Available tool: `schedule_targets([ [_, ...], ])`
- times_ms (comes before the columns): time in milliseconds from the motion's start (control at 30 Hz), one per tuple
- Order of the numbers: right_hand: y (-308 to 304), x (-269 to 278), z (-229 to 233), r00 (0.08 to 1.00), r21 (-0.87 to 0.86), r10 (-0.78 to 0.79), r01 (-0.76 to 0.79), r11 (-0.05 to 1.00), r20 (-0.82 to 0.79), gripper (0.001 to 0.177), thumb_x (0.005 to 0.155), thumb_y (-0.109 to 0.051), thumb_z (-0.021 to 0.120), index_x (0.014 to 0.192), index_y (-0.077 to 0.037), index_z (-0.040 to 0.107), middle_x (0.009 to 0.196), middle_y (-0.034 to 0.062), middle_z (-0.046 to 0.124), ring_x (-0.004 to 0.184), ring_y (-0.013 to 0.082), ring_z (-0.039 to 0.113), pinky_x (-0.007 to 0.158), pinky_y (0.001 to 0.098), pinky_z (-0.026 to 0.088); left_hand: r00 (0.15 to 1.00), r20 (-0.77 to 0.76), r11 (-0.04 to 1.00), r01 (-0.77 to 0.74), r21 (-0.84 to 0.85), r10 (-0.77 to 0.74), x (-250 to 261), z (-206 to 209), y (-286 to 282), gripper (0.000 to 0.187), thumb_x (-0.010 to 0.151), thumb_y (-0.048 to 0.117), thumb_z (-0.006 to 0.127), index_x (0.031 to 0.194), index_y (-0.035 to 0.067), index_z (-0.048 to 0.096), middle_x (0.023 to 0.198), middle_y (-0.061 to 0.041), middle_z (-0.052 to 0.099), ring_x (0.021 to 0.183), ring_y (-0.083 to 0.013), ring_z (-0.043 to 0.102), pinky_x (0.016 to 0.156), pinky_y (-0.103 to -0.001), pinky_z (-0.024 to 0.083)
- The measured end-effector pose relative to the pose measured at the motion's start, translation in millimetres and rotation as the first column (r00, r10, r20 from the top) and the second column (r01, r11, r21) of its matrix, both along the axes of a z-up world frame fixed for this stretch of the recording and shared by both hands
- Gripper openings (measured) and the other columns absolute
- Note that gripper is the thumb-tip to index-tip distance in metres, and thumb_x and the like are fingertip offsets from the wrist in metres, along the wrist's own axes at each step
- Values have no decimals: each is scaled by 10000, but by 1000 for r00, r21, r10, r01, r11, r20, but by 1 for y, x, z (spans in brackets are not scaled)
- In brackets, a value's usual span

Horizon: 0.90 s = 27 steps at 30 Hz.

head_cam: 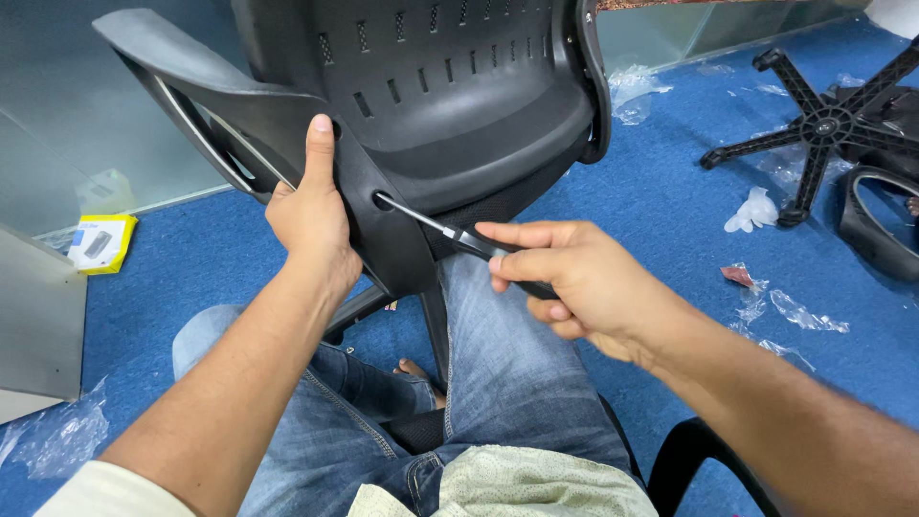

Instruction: The person uses a screwdriver to tighten screws on the underside of a black office chair seat, securing the seat to the frame. The person holds the chair steady with one hand while turning the screwdriver with the other.

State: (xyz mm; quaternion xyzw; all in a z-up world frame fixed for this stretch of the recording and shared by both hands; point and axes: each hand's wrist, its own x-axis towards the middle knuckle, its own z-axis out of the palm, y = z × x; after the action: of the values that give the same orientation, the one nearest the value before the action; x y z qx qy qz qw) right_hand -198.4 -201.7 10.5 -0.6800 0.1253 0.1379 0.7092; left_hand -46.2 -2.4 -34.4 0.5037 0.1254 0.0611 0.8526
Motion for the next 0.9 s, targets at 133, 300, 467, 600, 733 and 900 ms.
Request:
schedule_targets([
  [133,7,-4,9,778,-787,410,171,593,477,448,847,-152,691,1294,-150,718,924,60,764,670,143,678,635,332,562,999,-14,999,-32,8,32,2,-1,-1,617,740,447,836,1098,-9,626,1069,-118,740,938,-218,756,798,-395,665],
  [300,20,-11,12,632,-836,549,382,394,547,448,814,-153,671,1256,-112,731,863,124,731,693,238,679,661,381,540,999,-29,1000,15,-27,-16,2,0,4,619,746,440,841,1092,-19,613,1072,-137,736,942,-241,761,809,-411,668],
  [467,19,-22,2,978,-117,37,-13,993,207,601,943,-102,576,1539,-68,513,969,144,731,616,148,560,483,299,479,998,-24,998,52,-32,-53,3,2,7,623,723,443,846,1090,2,604,1072,-137,742,950,-252,774,813,-420,676],
  [600,15,-26,-5,985,336,-171,149,930,36,597,941,-67,590,1512,50,461,1141,143,688,741,99,607,489,191,431,999,-1,998,54,-24,-54,2,2,5,622,713,446,852,1096,10,628,1078,-123,745,960,-240,770,820,-412,669],
  [733,20,-24,-11,943,542,-239,330,773,-233,331,931,-136,574,1184,77,556,1047,186,692,584,93,519,381,169,378,998,-41,998,43,-37,-45,1,3,4,616,726,445,841,1091,12,599,1071,-130,736,968,-244,773,822,-412,679],
  [900,18,-20,-13,972,497,-164,229,837,-171,383,919,-159,614,1228,64,582,942,120,654,482,37,431,283,160,259,999,-29,999,33,4,-33,1,2,2,607,739,457,833,1095,13,621,1065,-115,743,953,-222,762,814,-383,663],
])
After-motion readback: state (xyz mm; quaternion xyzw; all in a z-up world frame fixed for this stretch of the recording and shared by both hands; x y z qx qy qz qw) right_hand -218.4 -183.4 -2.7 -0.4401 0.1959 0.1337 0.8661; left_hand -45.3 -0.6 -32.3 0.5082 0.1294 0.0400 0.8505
